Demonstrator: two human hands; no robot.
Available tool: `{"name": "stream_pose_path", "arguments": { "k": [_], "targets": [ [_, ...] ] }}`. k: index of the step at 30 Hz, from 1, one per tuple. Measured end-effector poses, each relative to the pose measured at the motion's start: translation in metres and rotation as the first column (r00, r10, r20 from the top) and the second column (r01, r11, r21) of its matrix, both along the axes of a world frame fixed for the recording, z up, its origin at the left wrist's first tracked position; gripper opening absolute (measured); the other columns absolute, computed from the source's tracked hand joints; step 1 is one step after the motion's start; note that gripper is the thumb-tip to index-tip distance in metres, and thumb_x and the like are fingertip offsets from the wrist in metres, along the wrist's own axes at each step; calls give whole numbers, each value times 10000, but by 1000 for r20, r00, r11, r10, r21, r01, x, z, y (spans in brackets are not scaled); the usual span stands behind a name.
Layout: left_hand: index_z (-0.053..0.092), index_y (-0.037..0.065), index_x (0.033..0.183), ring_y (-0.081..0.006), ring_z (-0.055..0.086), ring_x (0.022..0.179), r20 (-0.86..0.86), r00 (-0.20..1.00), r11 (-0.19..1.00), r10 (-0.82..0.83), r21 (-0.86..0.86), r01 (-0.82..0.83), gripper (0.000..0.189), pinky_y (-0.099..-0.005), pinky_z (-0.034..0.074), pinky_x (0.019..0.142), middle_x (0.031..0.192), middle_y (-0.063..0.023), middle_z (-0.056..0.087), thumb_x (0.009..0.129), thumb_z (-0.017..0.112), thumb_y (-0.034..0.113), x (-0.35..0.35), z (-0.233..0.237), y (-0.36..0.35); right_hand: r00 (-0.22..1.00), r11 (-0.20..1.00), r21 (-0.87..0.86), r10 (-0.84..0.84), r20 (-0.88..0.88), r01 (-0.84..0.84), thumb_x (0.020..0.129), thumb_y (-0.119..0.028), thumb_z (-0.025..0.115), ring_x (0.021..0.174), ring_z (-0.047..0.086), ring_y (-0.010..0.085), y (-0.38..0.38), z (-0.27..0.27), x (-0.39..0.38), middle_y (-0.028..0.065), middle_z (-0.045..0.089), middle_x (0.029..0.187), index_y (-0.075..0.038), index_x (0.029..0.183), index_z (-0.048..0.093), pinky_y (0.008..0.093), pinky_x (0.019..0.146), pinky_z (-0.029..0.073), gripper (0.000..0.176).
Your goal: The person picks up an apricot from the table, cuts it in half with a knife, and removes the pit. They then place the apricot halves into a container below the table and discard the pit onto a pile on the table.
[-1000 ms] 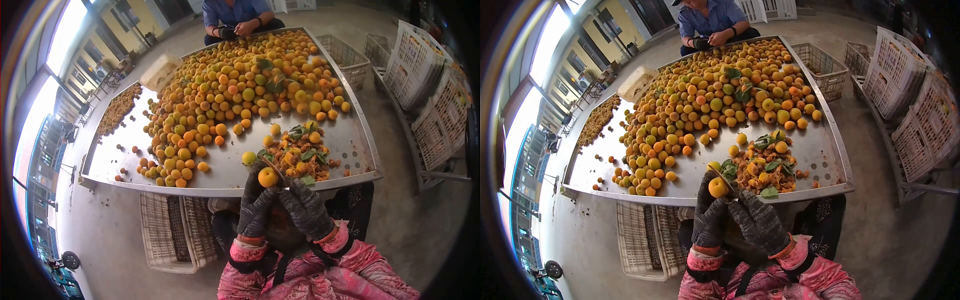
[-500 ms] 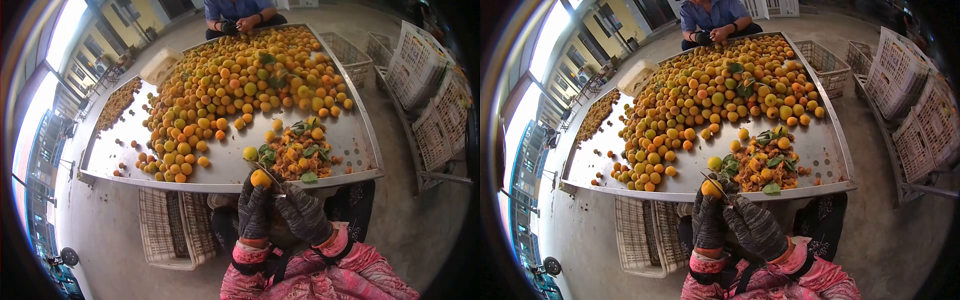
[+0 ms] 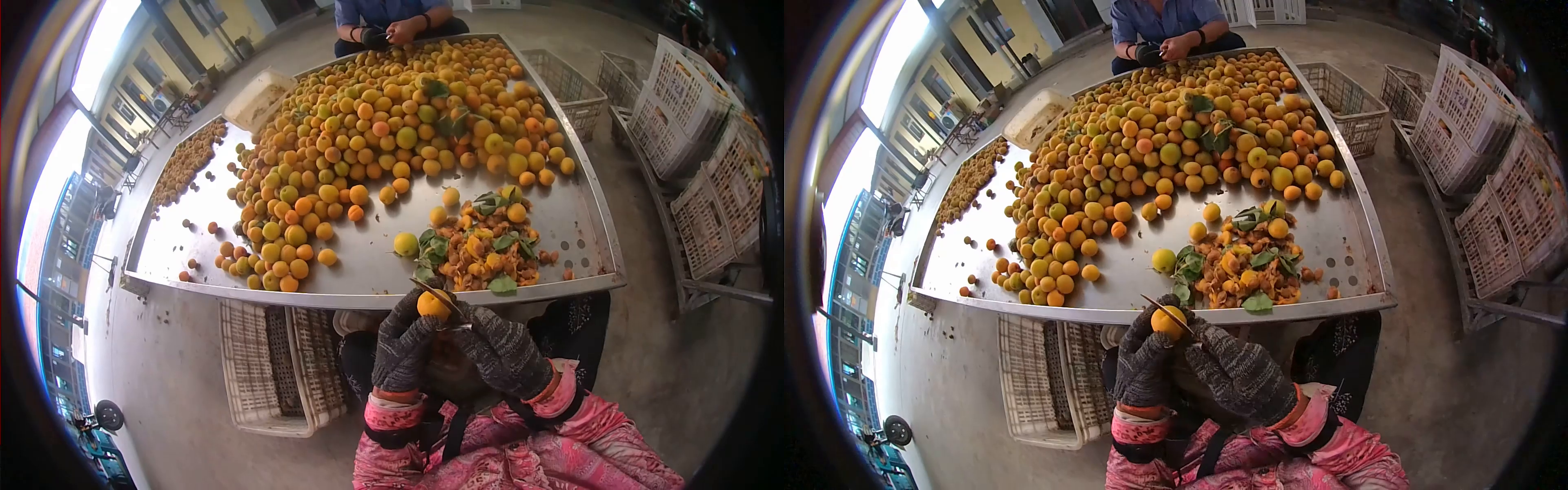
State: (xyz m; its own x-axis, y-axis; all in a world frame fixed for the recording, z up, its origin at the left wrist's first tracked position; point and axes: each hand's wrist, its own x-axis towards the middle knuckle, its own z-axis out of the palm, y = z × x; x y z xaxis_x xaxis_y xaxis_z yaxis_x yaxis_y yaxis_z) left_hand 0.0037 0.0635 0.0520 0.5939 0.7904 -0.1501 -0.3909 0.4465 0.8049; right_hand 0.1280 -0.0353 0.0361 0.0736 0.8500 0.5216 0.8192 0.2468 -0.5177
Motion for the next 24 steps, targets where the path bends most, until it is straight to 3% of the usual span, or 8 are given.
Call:
{"name": "stream_pose_path", "arguments": {
  "k": [5,7,11,14,17,19,23,24],
  "targets": [
    [485,-23,1181,-175,555,977,-42,998,996,-39,79,42,433,-294,446,861,1056,-100,588,788,638,72,-2,-9,0,973,987,-124,68,-220,-97,784,-103,541,941,574,361,-3,-9,5,254,504,1164,20,1113,549,405,713,501,351],
    [489,-26,1168,-158,553,957,-52,991,988,-123,89,128,414,-283,437,858,1033,-88,590,792,634,70,-2,0,2,986,995,34,89,143,-94,786,-112,539,957,568,362,-5,-13,11,256,505,1160,21,1130,540,414,741,495,370],
    [489,-29,1157,-145,550,934,-199,950,956,-239,121,266,388,-274,435,841,1008,-76,589,804,619,65,-6,14,11,948,976,-2,210,238,-216,789,-109,535,962,567,360,1,7,25,253,509,1152,17,1127,544,415,768,488,361],
    [499,-27,1135,-141,548,929,-123,992,995,-23,92,34,346,-275,433,835,995,-77,588,817,600,67,7,10,-6,960,989,6,140,243,-146,778,-117,549,976,562,360,4,6,15,241,524,1130,11,1121,550,419,789,481,367],
    [497,-23,1132,-143,545,941,-70,983,986,169,5,-169,331,-278,432,836,1012,-84,580,826,586,69,17,-3,-19,981,997,-79,-16,-194,1,758,-132,574,980,562,356,5,-7,-8,225,539,1108,11,1113,553,422,796,480,384],
    [498,-20,1129,-136,545,931,-196,942,932,274,297,-209,327,-274,437,823,1039,-84,568,828,579,79,20,-20,-20,936,991,-129,-84,-342,42,745,-151,592,979,562,360,6,-10,-12,225,544,1096,11,1098,561,431,805,477,390],
    [502,-22,1129,-130,541,927,-245,963,984,114,162,-75,334,-269,441,806,1061,-76,559,825,579,91,10,5,-10,921,984,-115,83,-380,-136,755,-135,578,988,555,360,1,10,8,232,532,1116,13,1090,567,432,820,471,366],
    [506,-22,1124,-126,538,923,-181,983,995,-5,99,24,327,-266,441,799,1060,-73,560,830,575,103,6,10,-2,980,984,-59,158,-118,-165,760,-124,568,998,548,362,0,-1,20,234,526,1126,15,1083,571,432,827,468,351]
  ]
}}
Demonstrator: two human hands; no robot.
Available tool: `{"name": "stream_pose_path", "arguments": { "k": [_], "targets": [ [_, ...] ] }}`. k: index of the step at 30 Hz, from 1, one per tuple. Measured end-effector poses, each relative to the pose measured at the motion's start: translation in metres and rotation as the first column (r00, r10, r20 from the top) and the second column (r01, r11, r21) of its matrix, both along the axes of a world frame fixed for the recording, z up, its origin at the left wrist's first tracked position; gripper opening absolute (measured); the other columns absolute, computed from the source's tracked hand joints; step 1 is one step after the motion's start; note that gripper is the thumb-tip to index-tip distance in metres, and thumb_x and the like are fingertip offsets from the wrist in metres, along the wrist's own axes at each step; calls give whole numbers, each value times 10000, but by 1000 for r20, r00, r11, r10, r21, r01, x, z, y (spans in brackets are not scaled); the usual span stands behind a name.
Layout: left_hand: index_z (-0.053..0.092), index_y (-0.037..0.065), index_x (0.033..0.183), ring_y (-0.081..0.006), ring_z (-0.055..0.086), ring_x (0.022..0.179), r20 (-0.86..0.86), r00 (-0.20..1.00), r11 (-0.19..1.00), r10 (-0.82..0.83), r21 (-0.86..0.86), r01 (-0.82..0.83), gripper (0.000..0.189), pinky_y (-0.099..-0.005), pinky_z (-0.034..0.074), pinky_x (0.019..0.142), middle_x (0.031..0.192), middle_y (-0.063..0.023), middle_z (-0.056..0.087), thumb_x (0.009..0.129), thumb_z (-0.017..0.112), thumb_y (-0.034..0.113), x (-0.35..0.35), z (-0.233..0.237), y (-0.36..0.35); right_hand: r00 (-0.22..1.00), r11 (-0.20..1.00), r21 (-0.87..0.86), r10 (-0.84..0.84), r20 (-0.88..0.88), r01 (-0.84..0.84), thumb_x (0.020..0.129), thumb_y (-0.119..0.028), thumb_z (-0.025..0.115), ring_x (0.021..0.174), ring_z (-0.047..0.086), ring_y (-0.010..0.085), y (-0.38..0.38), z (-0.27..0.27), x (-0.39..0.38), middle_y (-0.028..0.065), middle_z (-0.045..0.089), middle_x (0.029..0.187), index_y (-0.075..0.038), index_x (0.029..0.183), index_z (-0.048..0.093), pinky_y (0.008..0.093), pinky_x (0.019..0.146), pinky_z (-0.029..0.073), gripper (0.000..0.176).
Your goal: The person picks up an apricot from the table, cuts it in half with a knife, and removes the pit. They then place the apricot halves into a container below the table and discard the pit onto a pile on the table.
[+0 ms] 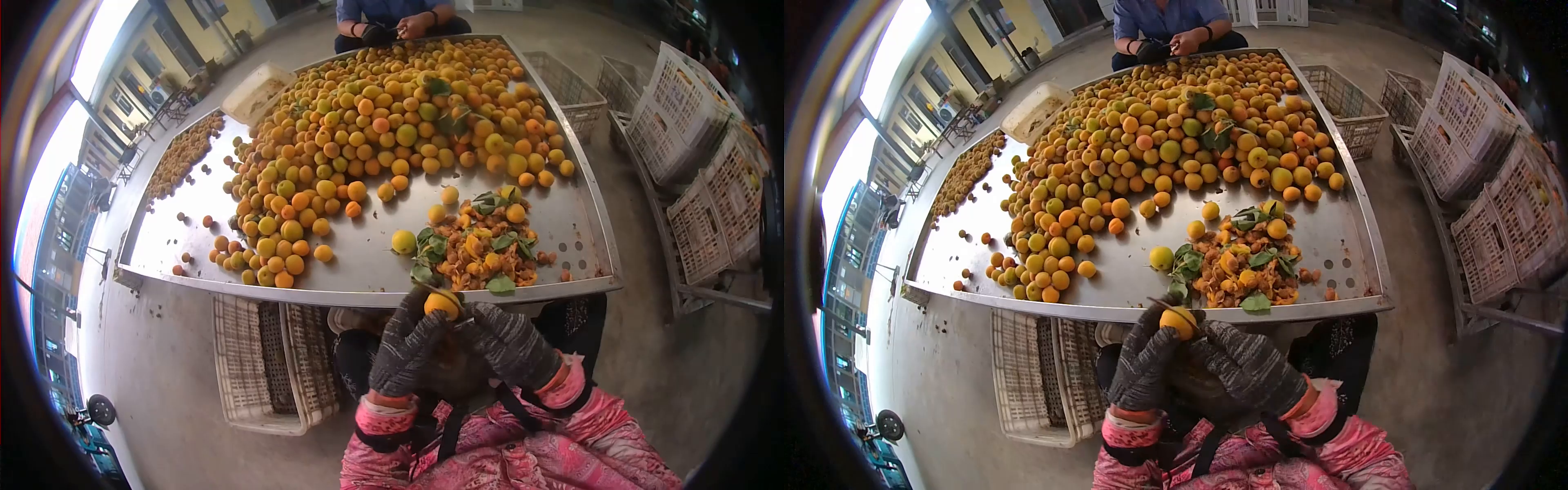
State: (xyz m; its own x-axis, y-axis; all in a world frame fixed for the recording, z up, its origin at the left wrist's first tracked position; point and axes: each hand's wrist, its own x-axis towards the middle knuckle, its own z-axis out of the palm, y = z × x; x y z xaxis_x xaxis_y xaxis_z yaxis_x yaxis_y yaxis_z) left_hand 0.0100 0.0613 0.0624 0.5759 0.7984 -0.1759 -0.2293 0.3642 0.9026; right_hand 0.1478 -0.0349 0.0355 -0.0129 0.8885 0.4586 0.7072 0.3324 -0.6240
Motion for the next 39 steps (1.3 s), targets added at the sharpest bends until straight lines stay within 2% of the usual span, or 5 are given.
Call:
{"name": "stream_pose_path", "arguments": {
  "k": [13,16,23,25,39],
  "targets": [
    [461,-19,1175,-124,527,927,-146,965,873,216,472,-124,363,-261,439,805,1032,-74,563,859,564,126,14,-38,-20,950,972,-22,-235,-206,236,745,-63,566,955,567,371,0,-15,-32,240,538,1097,34,1057,571,421,771,493,328],
    [435,-30,1192,-129,530,929,-26,993,993,-115,5,115,385,-261,441,808,1040,-79,562,851,567,93,-2,-18,-1,1000,999,-46,8,-9,-8,738,-63,572,961,565,375,-4,-17,-2,245,545,1079,45,1057,567,421,776,494,337],
    [527,-16,1087,-138,538,885,-59,954,904,293,343,-256,286,-247,442,790,966,-77,583,886,526,188,16,-33,-21,953,983,164,-123,278,79,744,-57,561,1017,543,366,7,-13,-21,251,520,1136,40,1083,561,424,831,477,353],
    [532,-14,1078,-136,538,874,1,958,947,286,152,-283,290,-246,441,781,964,-75,584,888,525,204,22,-46,-22,952,974,-88,-223,-208,209,743,-52,557,1007,547,372,6,-22,-34,260,515,1140,42,1077,562,429,824,478,347],
    [494,-39,1137,-129,540,927,-100,991,989,-84,115,95,338,-253,421,838,1011,-88,597,856,562,137,-11,-30,6,984,978,-118,165,-66,-172,744,-36,531,1033,533,329,0,7,21,197,471,1228,-20,1202,493,421,873,437,460]
  ]
}}
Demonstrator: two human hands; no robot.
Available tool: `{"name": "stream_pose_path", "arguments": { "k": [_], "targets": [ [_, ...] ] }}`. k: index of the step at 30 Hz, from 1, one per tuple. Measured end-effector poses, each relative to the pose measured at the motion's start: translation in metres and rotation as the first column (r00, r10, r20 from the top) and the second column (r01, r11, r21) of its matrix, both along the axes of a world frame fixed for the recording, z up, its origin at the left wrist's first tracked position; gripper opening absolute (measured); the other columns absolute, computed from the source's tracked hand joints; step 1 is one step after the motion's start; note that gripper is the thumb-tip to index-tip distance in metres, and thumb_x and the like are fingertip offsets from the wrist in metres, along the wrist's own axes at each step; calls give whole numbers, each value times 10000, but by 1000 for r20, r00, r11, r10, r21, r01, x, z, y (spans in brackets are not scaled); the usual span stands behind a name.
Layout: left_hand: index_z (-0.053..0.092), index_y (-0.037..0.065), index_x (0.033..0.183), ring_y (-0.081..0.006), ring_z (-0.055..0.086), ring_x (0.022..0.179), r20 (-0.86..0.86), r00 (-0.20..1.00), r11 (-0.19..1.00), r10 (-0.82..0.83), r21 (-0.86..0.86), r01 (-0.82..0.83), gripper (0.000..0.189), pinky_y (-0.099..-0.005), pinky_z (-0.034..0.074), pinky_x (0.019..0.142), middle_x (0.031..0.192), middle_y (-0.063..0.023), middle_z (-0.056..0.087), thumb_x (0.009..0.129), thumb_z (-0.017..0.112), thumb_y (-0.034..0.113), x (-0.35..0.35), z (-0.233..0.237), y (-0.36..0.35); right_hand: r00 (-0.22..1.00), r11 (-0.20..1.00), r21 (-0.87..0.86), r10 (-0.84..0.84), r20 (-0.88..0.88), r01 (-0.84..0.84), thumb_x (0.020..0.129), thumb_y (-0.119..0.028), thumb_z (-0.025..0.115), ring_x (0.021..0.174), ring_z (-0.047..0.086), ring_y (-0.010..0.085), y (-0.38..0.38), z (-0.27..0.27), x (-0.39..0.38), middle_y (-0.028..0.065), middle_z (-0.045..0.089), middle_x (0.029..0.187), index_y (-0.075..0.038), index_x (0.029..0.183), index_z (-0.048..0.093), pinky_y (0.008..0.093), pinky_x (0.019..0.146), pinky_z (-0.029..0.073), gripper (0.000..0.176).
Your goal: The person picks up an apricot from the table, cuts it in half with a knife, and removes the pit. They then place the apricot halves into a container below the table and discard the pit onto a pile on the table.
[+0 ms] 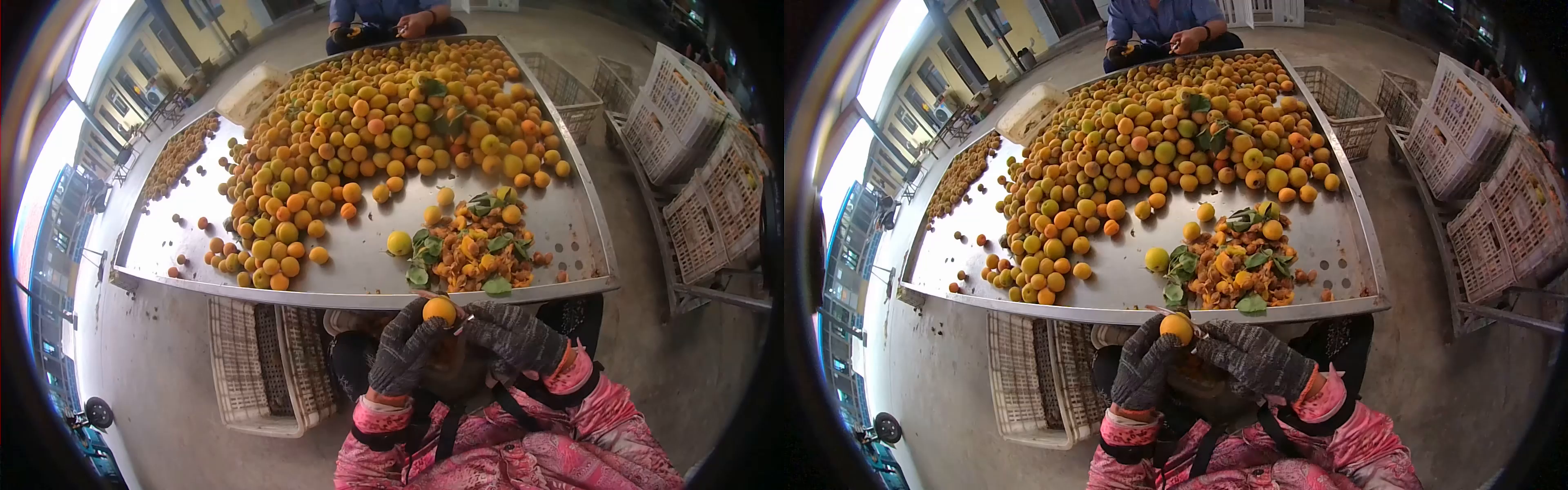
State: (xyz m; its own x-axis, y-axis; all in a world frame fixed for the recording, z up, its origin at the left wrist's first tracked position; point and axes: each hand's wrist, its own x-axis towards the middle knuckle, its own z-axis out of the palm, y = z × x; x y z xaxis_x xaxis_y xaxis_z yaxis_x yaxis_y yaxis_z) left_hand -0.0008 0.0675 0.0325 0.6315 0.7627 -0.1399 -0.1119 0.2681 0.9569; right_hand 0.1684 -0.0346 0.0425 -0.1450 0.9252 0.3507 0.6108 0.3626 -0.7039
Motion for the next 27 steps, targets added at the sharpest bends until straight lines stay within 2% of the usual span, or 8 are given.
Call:
{"name": "stream_pose_path", "arguments": {
  "k": [2,5,8,10,13,16,19,27],
  "targets": [
    [514,-33,1117,-148,559,900,40,996,994,-83,74,80,347,-255,452,804,1014,-86,591,847,586,172,-4,2,3,999,998,55,35,3,-35,757,-31,521,1037,532,325,3,21,5,199,453,1248,-20,1212,485,417,875,438,456],
    [517,-31,1111,-147,553,910,124,963,963,-239,155,219,346,-256,445,809,1014,-84,590,845,590,178,-5,13,12,701,502,-773,-385,-601,-387,786,-21,492,1085,503,327,6,50,12,205,421,1272,-23,1229,468,413,907,421,444],
    [516,-22,1117,-140,542,912,80,970,970,-229,99,221,334,-257,434,819,1008,-76,585,852,578,172,-4,19,13,704,563,-752,-377,-602,-342,805,-15,468,1000,559,304,8,40,8,191,446,1251,-19,1226,465,410,842,467,421],
    [516,-25,1098,-139,536,933,34,997,987,-71,144,65,298,-271,433,822,999,-79,589,851,568,135,5,4,2,982,974,227,-48,184,6,810,-24,470,927,591,305,11,-8,-1,185,467,1235,6,1188,492,413,772,497,379],
    [527,-26,1057,-132,540,922,34,988,987,150,60,-152,248,-278,446,789,967,-80,598,850,564,104,19,-5,-9,878,922,360,-286,383,143,806,-62,502,956,576,333,1,-30,-19,199,487,1208,28,1148,516,419,789,488,354],
    [530,-19,1058,-114,543,858,2,980,979,200,-44,-200,255,-247,451,746,946,-60,590,863,556,143,25,-3,-15,928,940,-188,-321,-189,286,768,-113,558,1061,510,362,2,-25,-40,221,495,1182,29,1131,533,412,873,444,390],
    [538,-17,1038,-99,537,798,-130,973,981,189,60,-183,249,-224,443,713,906,-41,587,881,536,177,25,-2,-11,956,968,213,-184,229,136,726,-136,587,1048,516,351,4,-36,-24,211,504,1171,16,1162,514,404,881,439,468],
    [547,-30,1032,-95,538,789,-214,977,983,2,179,37,272,-224,442,706,869,-42,591,877,544,193,16,-8,-8,991,994,104,-35,130,21,674,-166,604,1079,494,348,-7,-34,-3,205,490,1198,-31,1223,480,411,902,424,579]
  ]
}}
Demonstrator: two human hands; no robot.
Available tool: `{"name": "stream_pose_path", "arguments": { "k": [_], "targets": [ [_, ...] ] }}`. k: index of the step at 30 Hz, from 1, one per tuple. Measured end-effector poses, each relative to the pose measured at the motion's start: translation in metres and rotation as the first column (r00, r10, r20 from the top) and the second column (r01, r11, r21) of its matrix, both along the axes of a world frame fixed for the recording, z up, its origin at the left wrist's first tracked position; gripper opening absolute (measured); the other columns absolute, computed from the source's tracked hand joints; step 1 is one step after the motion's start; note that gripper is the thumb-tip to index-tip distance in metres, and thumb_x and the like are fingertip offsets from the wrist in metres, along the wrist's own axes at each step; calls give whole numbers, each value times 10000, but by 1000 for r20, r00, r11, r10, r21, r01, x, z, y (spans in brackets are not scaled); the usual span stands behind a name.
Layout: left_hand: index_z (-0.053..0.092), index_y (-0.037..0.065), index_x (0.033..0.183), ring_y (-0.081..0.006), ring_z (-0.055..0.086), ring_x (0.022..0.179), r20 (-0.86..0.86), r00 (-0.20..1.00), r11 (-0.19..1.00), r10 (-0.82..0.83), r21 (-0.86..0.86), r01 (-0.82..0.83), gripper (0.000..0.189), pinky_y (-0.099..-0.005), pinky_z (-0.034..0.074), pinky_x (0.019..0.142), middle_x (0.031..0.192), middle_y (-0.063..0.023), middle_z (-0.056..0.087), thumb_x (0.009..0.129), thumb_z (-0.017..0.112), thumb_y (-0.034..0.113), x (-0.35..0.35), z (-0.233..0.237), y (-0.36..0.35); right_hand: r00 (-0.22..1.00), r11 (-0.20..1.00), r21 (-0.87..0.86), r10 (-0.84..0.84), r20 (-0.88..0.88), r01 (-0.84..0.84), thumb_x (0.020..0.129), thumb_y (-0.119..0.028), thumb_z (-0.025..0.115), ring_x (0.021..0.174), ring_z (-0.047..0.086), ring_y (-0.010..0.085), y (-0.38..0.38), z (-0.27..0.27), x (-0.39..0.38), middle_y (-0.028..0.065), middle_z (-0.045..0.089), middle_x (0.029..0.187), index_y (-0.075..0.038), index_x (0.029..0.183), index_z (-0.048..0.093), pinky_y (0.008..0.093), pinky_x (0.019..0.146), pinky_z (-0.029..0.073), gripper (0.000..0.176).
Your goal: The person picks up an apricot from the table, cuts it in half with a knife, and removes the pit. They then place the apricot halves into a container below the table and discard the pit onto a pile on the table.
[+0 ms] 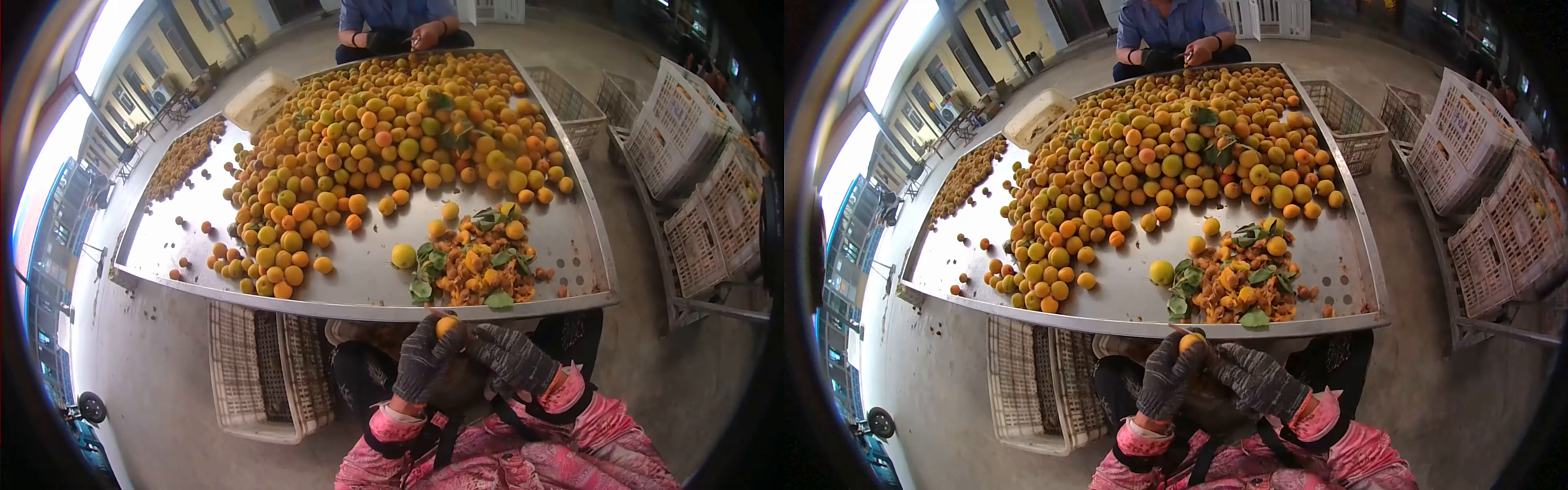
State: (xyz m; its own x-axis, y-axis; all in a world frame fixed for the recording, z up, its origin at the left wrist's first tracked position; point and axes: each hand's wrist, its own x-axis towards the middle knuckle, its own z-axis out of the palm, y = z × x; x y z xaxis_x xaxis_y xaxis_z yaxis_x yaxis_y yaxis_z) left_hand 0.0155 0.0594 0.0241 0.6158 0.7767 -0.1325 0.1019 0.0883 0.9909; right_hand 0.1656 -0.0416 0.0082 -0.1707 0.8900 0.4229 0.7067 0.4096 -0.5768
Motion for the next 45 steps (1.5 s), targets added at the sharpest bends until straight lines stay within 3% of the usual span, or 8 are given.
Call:
{"name": "stream_pose_path", "arguments": {
  "k": [7,19,28,30,32,35,37,45],
  "targets": [
    [550,-15,1045,-95,528,822,69,986,985,-155,-64,159,267,-221,437,728,913,-36,584,878,550,194,-13,-8,7,972,923,-376,-10,-234,-81,686,-123,580,1065,508,341,3,27,-2,198,485,1212,-12,1195,501,412,885,437,527],
    [567,-22,1041,-152,568,783,65,976,956,206,-226,-187,236,-282,458,687,929,-99,598,893,502,150,5,-11,-9,991,990,-50,-129,-23,128,774,-117,553,982,562,325,6,-3,-30,199,498,1192,-26,1112,563,391,787,491,350],
    [559,-40,1021,-126,546,827,-58,997,677,45,736,12,240,-246,433,733,898,-78,596,896,479,148,-7,-22,-7,925,970,-218,20,-380,-110,722,-99,576,982,559,341,0,-7,-19,191,538,1133,-19,1143,533,381,875,450,431],
    [561,-35,1018,-134,552,835,92,989,991,115,-73,-108,244,-250,445,744,888,-78,598,905,460,156,-3,-16,-7,834,919,-391,-176,-523,-52,740,-104,581,935,578,307,3,14,-33,176,567,1075,-11,1138,531,370,832,465,411],
    [563,-29,1015,-134,553,824,143,978,983,151,-124,-134,249,-247,448,743,875,-73,598,908,452,166,0,-20,-8,704,830,-556,-376,-603,-33,758,-109,586,889,597,273,4,20,-35,162,596,1017,-4,1132,529,358,789,480,393],
    [566,-20,1021,-130,555,809,185,961,975,207,-122,-187,263,-243,453,741,865,-61,597,913,442,185,-8,-38,2,962,966,174,-222,160,194,820,-137,587,798,584,163,-2,18,-29,113,621,908,-1,1124,527,322,685,485,338],
    [566,-15,1030,-126,555,805,187,956,973,228,-64,-220,270,-241,454,739,868,-55,595,914,439,193,-18,-40,10,435,743,-663,-628,-645,91,819,-158,611,770,564,128,-5,45,-26,98,614,878,-18,1121,535,312,642,480,342],
    [548,18,1082,-283,519,1023,19,969,919,-247,321,228,272,-337,415,879,1107,-161,537,878,389,104,-26,-46,-2,779,936,-350,-202,-593,-23,687,-206,725,919,554,270,13,2,-14,155,561,1021,-40,1149,497,365,818,434,541]
  ]
}}
